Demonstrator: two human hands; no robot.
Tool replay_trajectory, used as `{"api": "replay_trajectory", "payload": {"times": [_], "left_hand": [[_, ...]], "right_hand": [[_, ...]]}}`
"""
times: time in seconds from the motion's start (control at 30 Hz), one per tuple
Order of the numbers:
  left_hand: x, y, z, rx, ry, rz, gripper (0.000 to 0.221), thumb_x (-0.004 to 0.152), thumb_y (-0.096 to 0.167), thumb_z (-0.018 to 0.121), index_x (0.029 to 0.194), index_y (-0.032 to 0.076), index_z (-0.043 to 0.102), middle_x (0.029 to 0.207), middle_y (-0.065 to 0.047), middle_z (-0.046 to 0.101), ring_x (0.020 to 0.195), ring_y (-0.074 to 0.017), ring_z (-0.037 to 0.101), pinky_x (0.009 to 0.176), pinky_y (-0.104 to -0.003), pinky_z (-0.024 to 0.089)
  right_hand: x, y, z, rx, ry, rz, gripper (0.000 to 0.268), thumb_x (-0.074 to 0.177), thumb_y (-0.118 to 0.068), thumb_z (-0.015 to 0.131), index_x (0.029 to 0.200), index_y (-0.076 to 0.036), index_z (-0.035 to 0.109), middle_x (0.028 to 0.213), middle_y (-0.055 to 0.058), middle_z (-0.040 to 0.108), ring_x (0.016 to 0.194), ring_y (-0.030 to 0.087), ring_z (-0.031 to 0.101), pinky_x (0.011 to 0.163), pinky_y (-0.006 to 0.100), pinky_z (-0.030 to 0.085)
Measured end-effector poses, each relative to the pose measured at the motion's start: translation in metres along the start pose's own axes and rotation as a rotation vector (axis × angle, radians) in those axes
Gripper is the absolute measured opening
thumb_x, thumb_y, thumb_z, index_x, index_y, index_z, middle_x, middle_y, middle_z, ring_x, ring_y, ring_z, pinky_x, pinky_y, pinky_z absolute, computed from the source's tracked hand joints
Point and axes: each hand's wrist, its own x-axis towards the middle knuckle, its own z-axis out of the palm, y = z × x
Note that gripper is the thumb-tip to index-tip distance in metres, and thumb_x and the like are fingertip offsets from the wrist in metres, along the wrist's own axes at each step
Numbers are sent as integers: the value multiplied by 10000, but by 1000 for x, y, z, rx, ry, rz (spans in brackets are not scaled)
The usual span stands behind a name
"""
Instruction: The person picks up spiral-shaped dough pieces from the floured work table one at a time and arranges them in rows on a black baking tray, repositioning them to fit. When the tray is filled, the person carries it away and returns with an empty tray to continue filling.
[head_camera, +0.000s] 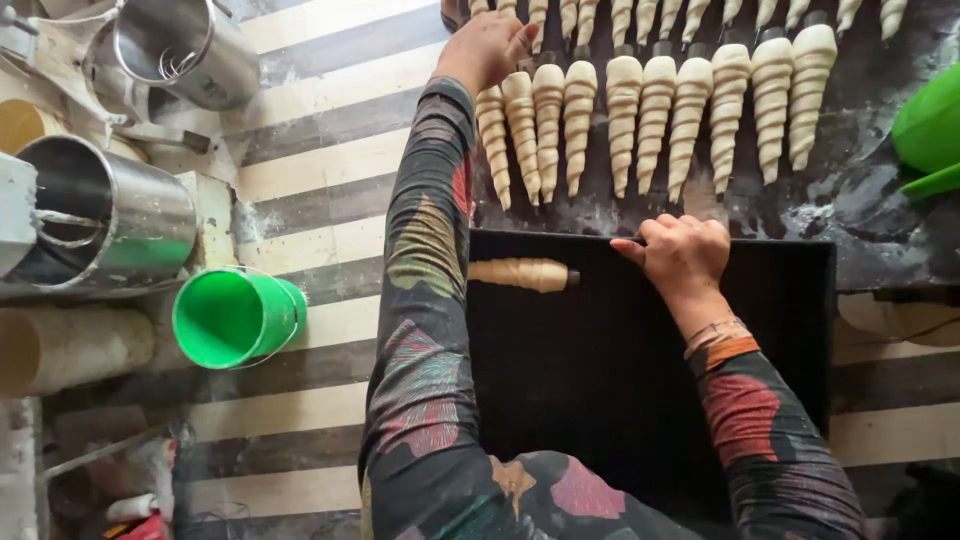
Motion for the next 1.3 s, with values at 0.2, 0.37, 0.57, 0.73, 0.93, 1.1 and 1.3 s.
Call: {"api": "replay_trajectory", "payload": {"times": [0.2, 0.37, 0.57, 0.73, 0.93, 1.1, 1.3], "left_hand": [[3, -6, -2, -20, 112, 79, 544, 1085, 497, 419, 933, 64, 711, 1031, -186, 711, 1023, -421, 627, 859, -494, 496], [13, -27, 24, -95, -24, 15, 602, 1094, 536, 358, 971, 52, 694, 1041, -197, 702, 1031, -432, 621, 886, -511, 485], [14, -17, 25, -152, -101, -21, 679, 1068, 598, 298, 996, 73, 723, 1039, -193, 713, 1046, -415, 634, 890, -496, 487], [20, -26, 32, -240, -136, -129, 699, 1036, 620, 275, 1047, 123, 766, 1068, -140, 741, 1087, -364, 656, 922, -454, 495], [29, -59, 73, -697, -233, -212, 580, 1060, 538, 447, 1029, 37, 738, 928, -93, 767, 914, -221, 740, 854, -342, 583], [29, -68, 86, -841, -375, -70, 307, 1023, 292, 619, 1160, 26, 690, 963, -57, 745, 887, -138, 709, 830, -299, 568], [28, -63, 78, -614, -251, -78, 301, 1025, 240, 673, 1249, 49, 610, 980, -56, 720, 895, -138, 678, 819, -300, 555]], "right_hand": [[3, 0, -3, 35, -7, -4, 559, 916, -674, 655, 625, -207, 559, 676, -16, 573, 686, 212, 637, 664, 397, 446], [4, 1, -2, 26, -11, 1, 555, 904, -671, 661, 611, -211, 554, 658, -20, 564, 662, 210, 631, 641, 399, 440], [4, 1, -3, 27, -6, 3, 559, 919, -664, 669, 620, -209, 543, 668, -21, 553, 674, 211, 631, 650, 399, 437], [5, 0, -4, 21, -12, 9, 559, 912, -671, 666, 627, -205, 550, 664, -20, 554, 667, 213, 628, 646, 400, 436], [6, -1, -4, 14, -2, 16, 566, 910, -679, 656, 629, -199, 555, 675, -18, 562, 675, 219, 629, 662, 400, 441], [8, -2, -7, 9, 2, 15, 566, 894, -678, 656, 620, -196, 545, 662, -20, 550, 665, 213, 626, 644, 402, 441], [5, 0, -3, 33, -12, 23, 576, 889, -687, 666, 615, -198, 538, 663, -18, 550, 663, 211, 624, 636, 393, 444]]}}
